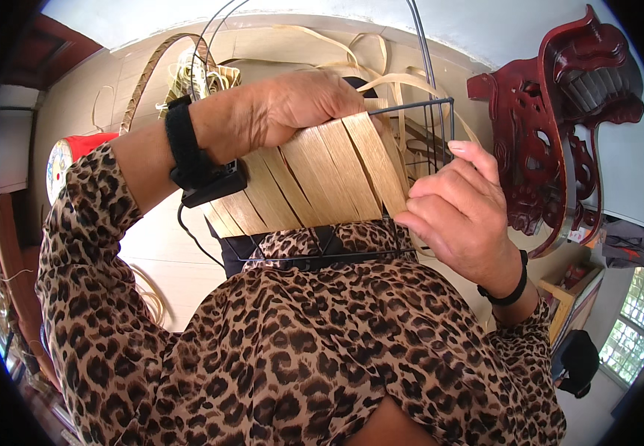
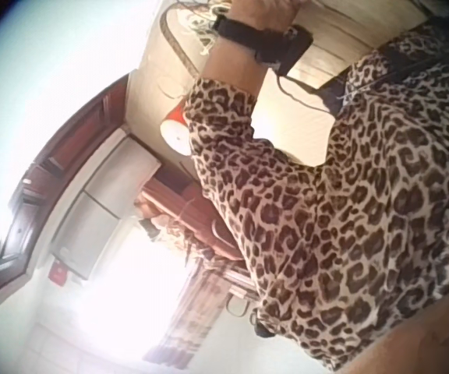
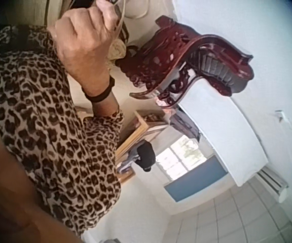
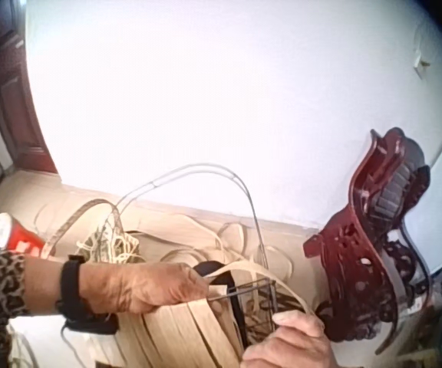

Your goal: The person weaves a basket by inserting and bending bamboo strips into a wire frame, securing them by hand.

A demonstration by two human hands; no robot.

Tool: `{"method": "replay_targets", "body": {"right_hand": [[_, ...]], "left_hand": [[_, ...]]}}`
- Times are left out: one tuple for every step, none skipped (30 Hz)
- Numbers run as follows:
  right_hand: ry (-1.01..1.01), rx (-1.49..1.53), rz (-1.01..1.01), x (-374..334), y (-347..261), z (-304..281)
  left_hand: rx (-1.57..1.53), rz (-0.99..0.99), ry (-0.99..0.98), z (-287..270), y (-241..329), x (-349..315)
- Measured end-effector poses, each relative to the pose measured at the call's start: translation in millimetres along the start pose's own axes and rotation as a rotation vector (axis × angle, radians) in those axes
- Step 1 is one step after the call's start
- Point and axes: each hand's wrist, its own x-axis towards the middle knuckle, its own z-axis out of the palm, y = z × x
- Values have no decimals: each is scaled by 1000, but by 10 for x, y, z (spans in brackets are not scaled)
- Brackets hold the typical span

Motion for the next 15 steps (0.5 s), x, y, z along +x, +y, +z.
{"method": "replay_targets", "body": {"right_hand": [[-5,-7,0,-1,-3,1],[-4,-17,2,2,1,-11],[-21,-29,-13,22,9,-51],[-17,-33,-13,32,28,-82],[-21,11,-58,54,69,-112],[-25,56,-103,89,114,-149],[4,104,-82,149,164,-239],[32,116,-44,202,219,-294],[1,85,-49,296,290,-366],[-31,50,-48,400,369,-427],[-52,16,-76,504,433,-456],[-73,-17,-105,612,518,-468],[-192,3,-141,700,663,-482],[-188,-3,-146,787,774,-454],[-265,54,-206,865,867,-408]], "left_hand": [[2,9,5,10,1,-6],[-7,1,11,23,22,-5],[-17,-8,17,27,41,-5],[-12,-5,16,27,27,0],[-47,7,-13,22,6,8],[-83,19,-41,12,-12,16],[-116,-5,-77,10,-6,54],[-114,-1,-72,1,-20,56],[-110,41,-60,-10,-38,51],[-106,82,-53,-19,-50,54],[-97,82,-60,-17,-40,59],[-98,80,-67,-19,-29,57],[-99,75,-75,-22,-15,73],[-93,81,-73,-27,-14,67],[-124,107,-75,-28,-18,62]]}}
